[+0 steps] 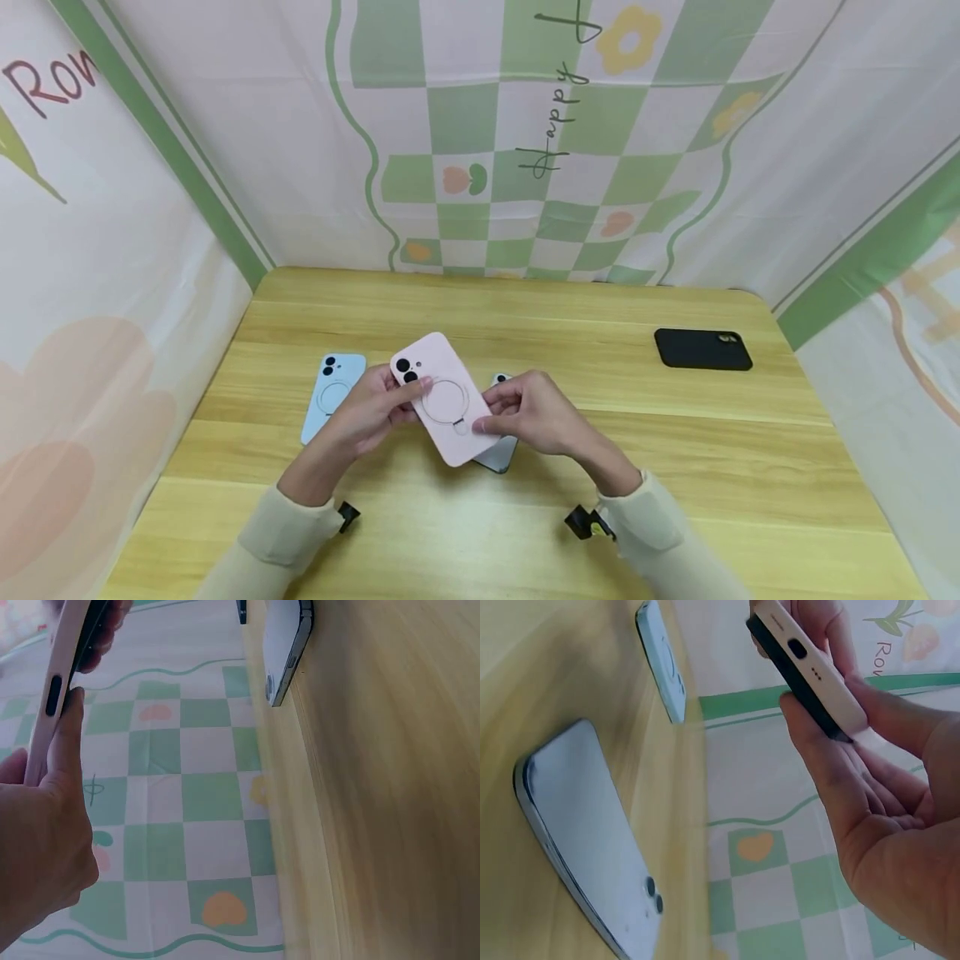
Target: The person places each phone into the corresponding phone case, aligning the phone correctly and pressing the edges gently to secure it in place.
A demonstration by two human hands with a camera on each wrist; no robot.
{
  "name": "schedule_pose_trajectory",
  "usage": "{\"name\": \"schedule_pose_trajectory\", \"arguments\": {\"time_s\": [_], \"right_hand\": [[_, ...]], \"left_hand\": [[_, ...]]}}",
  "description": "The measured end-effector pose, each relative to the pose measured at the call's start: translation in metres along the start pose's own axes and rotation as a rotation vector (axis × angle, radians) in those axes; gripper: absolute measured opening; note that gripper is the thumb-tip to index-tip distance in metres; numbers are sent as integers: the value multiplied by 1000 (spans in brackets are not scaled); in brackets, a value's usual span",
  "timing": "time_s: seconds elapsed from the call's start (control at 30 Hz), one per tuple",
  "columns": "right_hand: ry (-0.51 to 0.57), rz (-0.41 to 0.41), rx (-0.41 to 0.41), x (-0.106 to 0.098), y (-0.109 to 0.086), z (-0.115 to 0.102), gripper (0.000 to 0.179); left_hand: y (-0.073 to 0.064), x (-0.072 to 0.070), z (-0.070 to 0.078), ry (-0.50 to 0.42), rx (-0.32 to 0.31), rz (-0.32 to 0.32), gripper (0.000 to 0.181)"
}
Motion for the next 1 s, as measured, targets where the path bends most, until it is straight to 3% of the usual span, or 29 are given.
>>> {"name": "schedule_pose_trajectory", "arguments": {"time_s": [0.27, 0.43, 0.6, 0.73, 1.0], "right_hand": [[-71, -102, -33, 3, -2, -6, 19], [-134, -150, -92, 5, -5, -13, 14], [-225, -166, -154, 7, -6, -18, 13], [-240, -120, -144, 5, -4, -15, 14], [-146, 78, -72, -15, 1, -5, 16]], "left_hand": [[-5, 1, -3, 62, -28, -89, 35], [-8, 5, 0, 200, -2, -170, 33], [-8, 5, -5, 365, -14, -164, 27], [-8, 2, -4, 418, 10, -121, 26], [-9, -3, 5, 285, 61, -51, 32]]}}
Point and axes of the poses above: each hand's wrist, its own y-axis towards the middle knuckle, its own x-axis out of the palm, z = x × y, the point moved 10 cm from there along y, towards the middle knuckle, and after that the axes turned 1 degree about -x, right-handed, at the moved point
